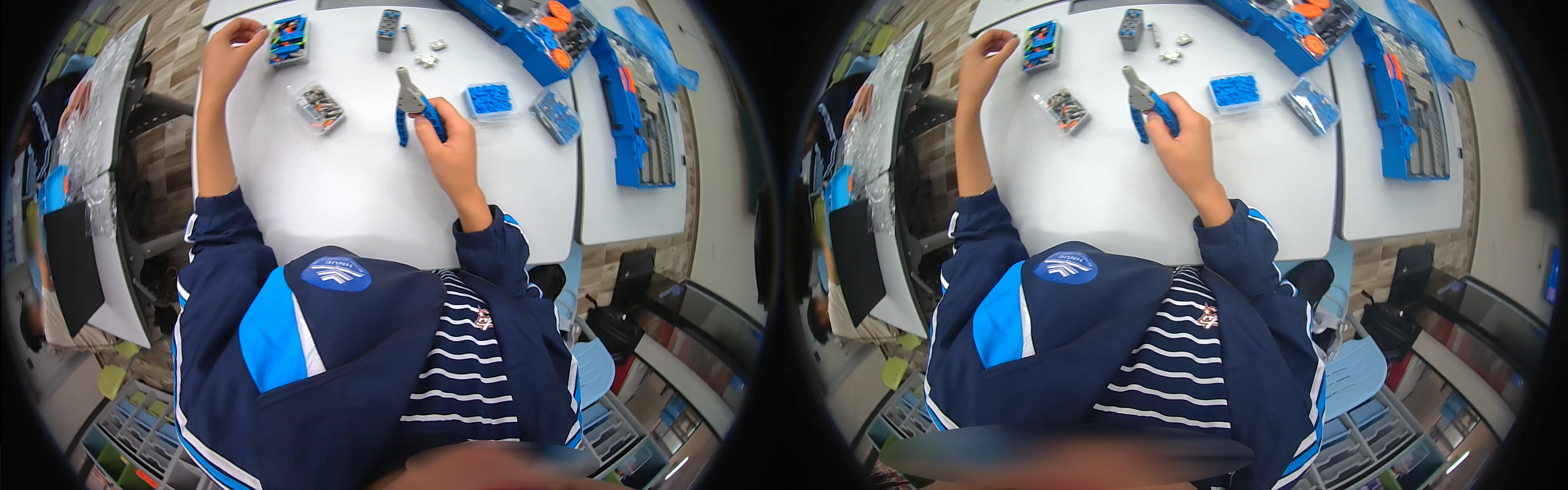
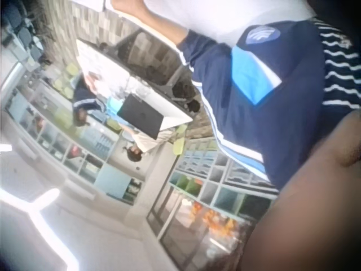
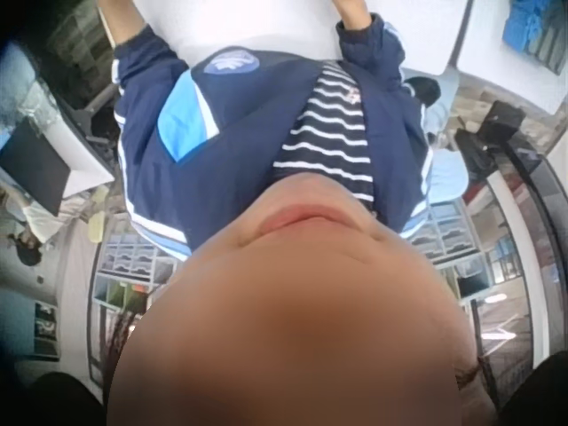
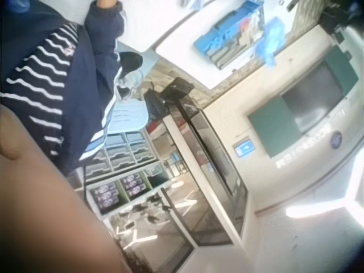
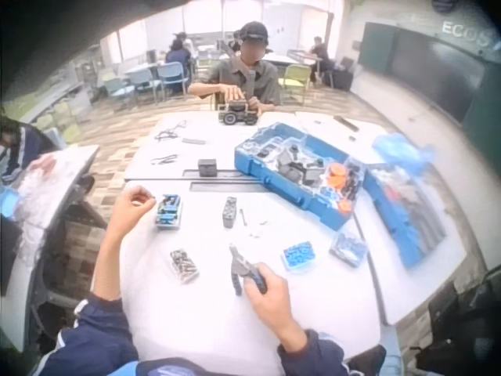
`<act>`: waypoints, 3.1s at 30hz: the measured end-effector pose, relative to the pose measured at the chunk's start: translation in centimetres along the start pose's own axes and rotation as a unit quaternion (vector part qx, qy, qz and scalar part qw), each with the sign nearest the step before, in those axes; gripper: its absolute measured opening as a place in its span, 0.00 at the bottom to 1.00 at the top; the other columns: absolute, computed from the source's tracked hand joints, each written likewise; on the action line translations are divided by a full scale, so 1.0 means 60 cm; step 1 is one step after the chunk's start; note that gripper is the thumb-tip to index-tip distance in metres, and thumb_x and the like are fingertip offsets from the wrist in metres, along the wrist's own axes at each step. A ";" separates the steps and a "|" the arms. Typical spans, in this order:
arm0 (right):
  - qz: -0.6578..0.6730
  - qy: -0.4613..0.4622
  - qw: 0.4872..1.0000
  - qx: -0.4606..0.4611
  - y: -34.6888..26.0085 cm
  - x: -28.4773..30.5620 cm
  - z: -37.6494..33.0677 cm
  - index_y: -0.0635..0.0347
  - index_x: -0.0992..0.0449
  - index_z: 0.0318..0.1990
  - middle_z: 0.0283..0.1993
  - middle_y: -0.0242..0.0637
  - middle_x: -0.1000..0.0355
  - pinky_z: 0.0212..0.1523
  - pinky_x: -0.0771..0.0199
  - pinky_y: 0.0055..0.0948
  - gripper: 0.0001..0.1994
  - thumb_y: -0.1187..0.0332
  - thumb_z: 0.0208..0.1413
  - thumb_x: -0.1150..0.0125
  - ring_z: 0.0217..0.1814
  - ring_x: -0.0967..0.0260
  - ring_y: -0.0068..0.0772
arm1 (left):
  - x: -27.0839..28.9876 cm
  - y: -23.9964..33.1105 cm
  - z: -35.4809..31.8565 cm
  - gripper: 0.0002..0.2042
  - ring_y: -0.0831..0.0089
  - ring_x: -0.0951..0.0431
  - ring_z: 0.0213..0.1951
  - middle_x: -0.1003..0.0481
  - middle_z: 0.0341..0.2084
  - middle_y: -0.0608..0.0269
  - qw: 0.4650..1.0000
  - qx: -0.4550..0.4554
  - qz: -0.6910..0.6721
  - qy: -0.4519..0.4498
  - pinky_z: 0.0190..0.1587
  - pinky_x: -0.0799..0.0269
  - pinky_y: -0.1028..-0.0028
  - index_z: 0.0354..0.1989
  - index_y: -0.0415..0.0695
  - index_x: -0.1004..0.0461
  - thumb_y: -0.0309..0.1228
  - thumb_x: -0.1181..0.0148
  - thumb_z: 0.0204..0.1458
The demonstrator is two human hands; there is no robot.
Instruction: The person assembles a small educational robot kit at a table. They open a container of blue connectors, select pieces, and use pliers to attach them to gray structural parts. The person repeatedly picks, places, and adjusts small components while working on the tabletop.
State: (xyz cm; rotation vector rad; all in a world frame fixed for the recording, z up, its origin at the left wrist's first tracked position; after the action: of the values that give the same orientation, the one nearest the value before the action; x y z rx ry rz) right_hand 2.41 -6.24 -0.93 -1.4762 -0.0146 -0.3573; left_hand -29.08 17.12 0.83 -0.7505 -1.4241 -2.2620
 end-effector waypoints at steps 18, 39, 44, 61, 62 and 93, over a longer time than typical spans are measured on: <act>0.006 0.017 1.000 0.009 -0.003 0.004 0.004 0.63 0.23 0.38 0.20 0.32 0.34 0.24 0.37 0.25 0.06 0.70 0.57 0.39 0.22 0.39 0.18 | -0.003 0.004 -0.002 0.13 0.75 0.18 0.41 0.16 0.37 0.60 0.999 0.030 0.013 0.005 0.48 0.27 0.75 0.45 0.40 0.16 0.36 0.36 0.60; 0.201 -0.080 0.976 0.000 0.036 -0.096 0.083 0.62 0.31 0.31 0.19 0.46 0.31 0.24 0.34 0.44 0.08 0.69 0.52 0.39 0.21 0.31 0.50 | -0.006 0.067 -0.075 0.11 0.63 0.24 0.44 0.20 0.38 0.58 0.887 -0.083 0.355 0.282 0.48 0.29 0.64 0.40 0.44 0.15 0.34 0.44 0.65; 0.212 -0.078 0.974 -0.009 0.043 -0.096 0.080 0.62 0.31 0.31 0.19 0.45 0.32 0.23 0.37 0.46 0.08 0.69 0.51 0.38 0.20 0.32 0.51 | -0.025 0.081 -0.067 0.10 0.65 0.24 0.46 0.19 0.41 0.60 0.894 -0.103 0.361 0.244 0.51 0.30 0.63 0.45 0.47 0.15 0.35 0.41 0.64; 0.211 -0.094 0.972 0.039 0.049 -0.104 0.088 0.67 0.24 0.42 0.27 0.37 0.28 0.30 0.30 0.31 0.10 0.71 0.55 0.39 0.27 0.33 0.23 | -0.054 0.111 -0.051 0.16 0.58 0.23 0.59 0.19 0.53 0.58 0.924 -0.242 0.240 0.173 0.64 0.34 0.62 0.54 0.41 0.19 0.28 0.53 0.68; 0.209 -0.078 0.972 0.070 0.044 -0.095 0.092 0.67 0.24 0.44 0.30 0.32 0.29 0.32 0.30 0.29 0.09 0.72 0.58 0.40 0.32 0.36 0.18 | -0.041 0.107 -0.054 0.15 0.57 0.23 0.58 0.19 0.52 0.56 0.941 -0.217 0.160 0.204 0.64 0.34 0.62 0.54 0.43 0.18 0.25 0.49 0.65; 0.246 -0.114 0.960 -0.070 -0.018 -0.028 0.044 0.62 0.20 0.46 0.37 0.26 0.22 0.27 0.42 0.14 0.13 0.66 0.57 0.29 0.30 0.35 0.09 | -0.126 0.353 -0.241 0.22 0.63 0.27 0.51 0.23 0.48 0.63 0.969 -0.231 0.040 0.073 0.55 0.33 0.63 0.51 0.46 0.19 0.28 0.25 0.44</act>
State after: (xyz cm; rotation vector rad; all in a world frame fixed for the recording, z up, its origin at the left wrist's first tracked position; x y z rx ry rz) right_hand 1.09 -3.37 -0.01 -1.5966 0.1946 0.2208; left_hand -14.77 -4.81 6.26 -0.7373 -0.7889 -2.5535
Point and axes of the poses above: each hand's wrist, its own z-axis towards the middle knuckle, its own x-axis out of the back of the hand, y = z × x, the point moved 9 cm from there along z, towards the middle knuckle
